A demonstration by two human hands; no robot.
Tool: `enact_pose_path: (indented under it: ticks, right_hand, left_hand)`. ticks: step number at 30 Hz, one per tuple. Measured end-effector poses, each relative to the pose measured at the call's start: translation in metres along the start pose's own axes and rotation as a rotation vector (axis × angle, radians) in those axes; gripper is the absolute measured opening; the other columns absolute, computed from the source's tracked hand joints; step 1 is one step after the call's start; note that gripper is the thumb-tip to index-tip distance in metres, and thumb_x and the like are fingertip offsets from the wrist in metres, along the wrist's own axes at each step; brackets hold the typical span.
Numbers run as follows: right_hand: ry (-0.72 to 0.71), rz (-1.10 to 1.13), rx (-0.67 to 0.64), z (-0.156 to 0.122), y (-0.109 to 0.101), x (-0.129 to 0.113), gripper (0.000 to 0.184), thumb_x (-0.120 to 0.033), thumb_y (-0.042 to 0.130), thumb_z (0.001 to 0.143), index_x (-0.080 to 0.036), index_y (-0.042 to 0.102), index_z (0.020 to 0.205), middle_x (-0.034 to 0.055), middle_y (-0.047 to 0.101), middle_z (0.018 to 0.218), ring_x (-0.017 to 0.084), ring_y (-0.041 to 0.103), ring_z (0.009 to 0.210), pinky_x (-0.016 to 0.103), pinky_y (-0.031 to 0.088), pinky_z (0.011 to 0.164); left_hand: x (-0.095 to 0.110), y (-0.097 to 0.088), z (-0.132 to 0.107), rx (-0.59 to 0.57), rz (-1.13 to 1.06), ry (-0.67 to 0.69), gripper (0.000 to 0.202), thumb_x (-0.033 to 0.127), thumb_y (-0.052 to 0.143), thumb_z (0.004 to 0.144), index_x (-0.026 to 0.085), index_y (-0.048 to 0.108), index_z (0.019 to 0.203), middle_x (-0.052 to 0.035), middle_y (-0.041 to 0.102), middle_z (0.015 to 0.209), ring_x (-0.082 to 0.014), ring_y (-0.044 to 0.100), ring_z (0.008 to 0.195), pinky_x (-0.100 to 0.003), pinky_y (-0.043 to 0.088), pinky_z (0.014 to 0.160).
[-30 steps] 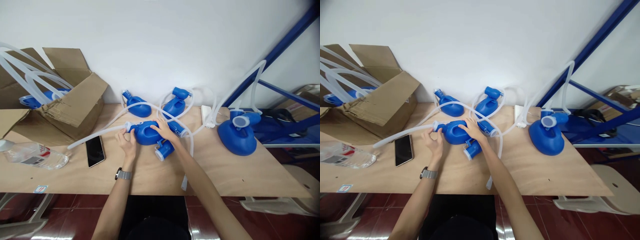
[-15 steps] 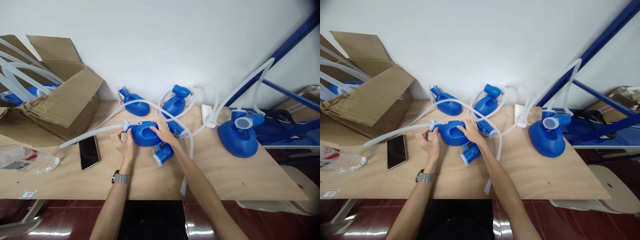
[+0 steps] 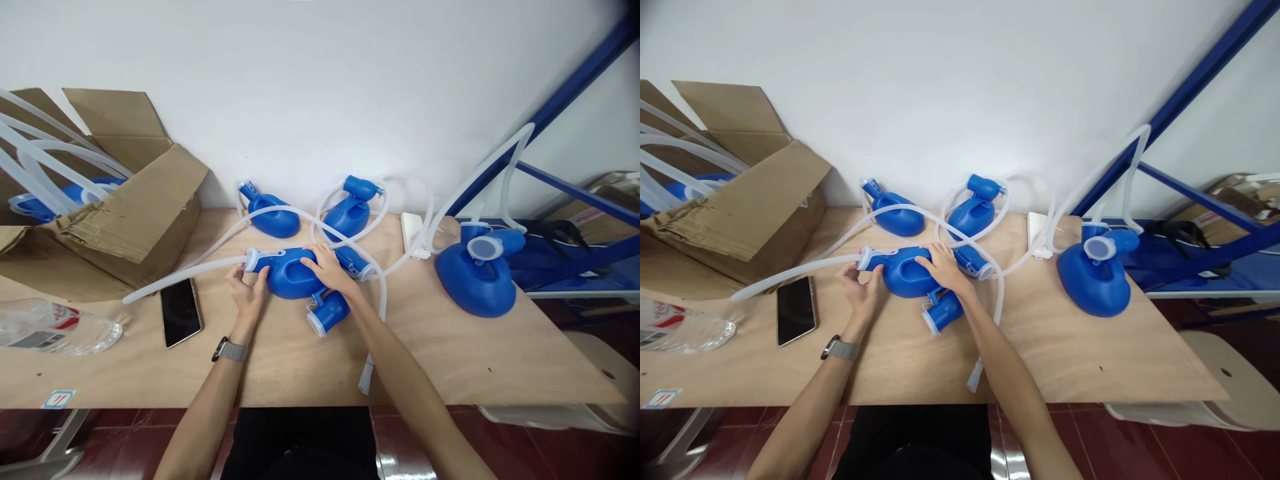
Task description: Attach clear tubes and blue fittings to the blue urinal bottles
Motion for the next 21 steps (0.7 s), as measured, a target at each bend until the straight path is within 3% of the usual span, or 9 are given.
enact_pose_path:
  ticks: [5,9,14,16,18,19,21]
  right_hand:
    - [0.0,0.014,-0.001,0.001,-0.002,-0.001,0.035,-0.046,0.051,0.106,-0.022,0.062,0.128,0.0108,0.067,0.129,0.03,0.055,0.128,0.047,0.037,0.114]
    - [0.008,0.045,0.003,0.003,-0.002,0.0,0.034,-0.048,0.054,0.104,-0.022,0.063,0.124,0.0099,0.068,0.128,0.028,0.056,0.127,0.046,0.038,0.113]
    - [0.022,0.095,0.024,0.004,-0.005,-0.001,0.037,-0.056,0.055,0.101,-0.024,0.065,0.117,0.0072,0.07,0.124,0.026,0.06,0.122,0.042,0.04,0.111]
    - [0.044,0.098,0.019,0.005,-0.006,-0.005,0.042,-0.06,0.046,0.104,-0.024,0.067,0.108,0.0061,0.071,0.117,0.026,0.062,0.118,0.04,0.042,0.107]
    - [0.08,0.07,0.002,0.007,-0.007,-0.011,0.052,-0.064,0.036,0.106,-0.024,0.068,0.097,0.006,0.073,0.109,0.026,0.063,0.115,0.04,0.044,0.104]
    - [0.104,0.044,-0.005,0.01,-0.008,-0.015,0.057,-0.067,0.034,0.106,-0.024,0.068,0.091,0.0066,0.073,0.106,0.027,0.063,0.115,0.041,0.044,0.103]
    - [0.165,-0.014,-0.011,0.017,-0.007,-0.022,0.066,-0.074,0.033,0.102,-0.023,0.069,0.083,0.0095,0.074,0.104,0.031,0.063,0.117,0.045,0.044,0.104]
  left_hand:
    - [0.003,-0.002,0.003,-0.064,0.039,-0.089,0.05,0.051,0.069,0.091,0.024,0.04,0.122,-0.0205,0.063,0.138,-0.0302,0.064,0.133,-0.046,0.055,0.105]
    - [0.019,-0.017,0.014,-0.159,0.088,-0.104,0.052,0.057,0.07,0.088,0.022,0.047,0.119,-0.0186,0.069,0.127,-0.0317,0.073,0.115,-0.043,0.061,0.089]
    - [0.059,-0.049,0.026,-0.322,0.522,0.009,0.043,0.06,0.06,0.094,0.021,0.063,0.113,-0.0138,0.077,0.097,-0.0359,0.075,0.085,-0.043,0.055,0.072]
    - [0.078,-0.057,0.035,-0.31,0.637,0.087,0.041,0.058,0.053,0.098,0.021,0.068,0.108,-0.0128,0.077,0.088,-0.0354,0.073,0.081,-0.043,0.052,0.072]
    - [0.094,-0.057,0.05,-0.311,0.585,0.185,0.04,0.054,0.049,0.101,0.021,0.07,0.108,-0.013,0.077,0.093,-0.0343,0.072,0.089,-0.043,0.052,0.079]
    - [0.099,-0.054,0.06,-0.343,0.521,0.24,0.04,0.053,0.048,0.101,0.021,0.071,0.109,-0.013,0.078,0.098,-0.034,0.071,0.097,-0.043,0.052,0.084]
    - [0.104,-0.041,0.081,-0.517,0.394,0.332,0.042,0.052,0.046,0.101,0.021,0.074,0.108,-0.0132,0.076,0.114,-0.0336,0.068,0.11,-0.044,0.05,0.095]
Point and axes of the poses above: each hand's wrist, its own z-axis towards the middle knuckle, its own y-axis out of the palm, x = y × z, the point moved 2 cm from there along z, towards the middle knuckle
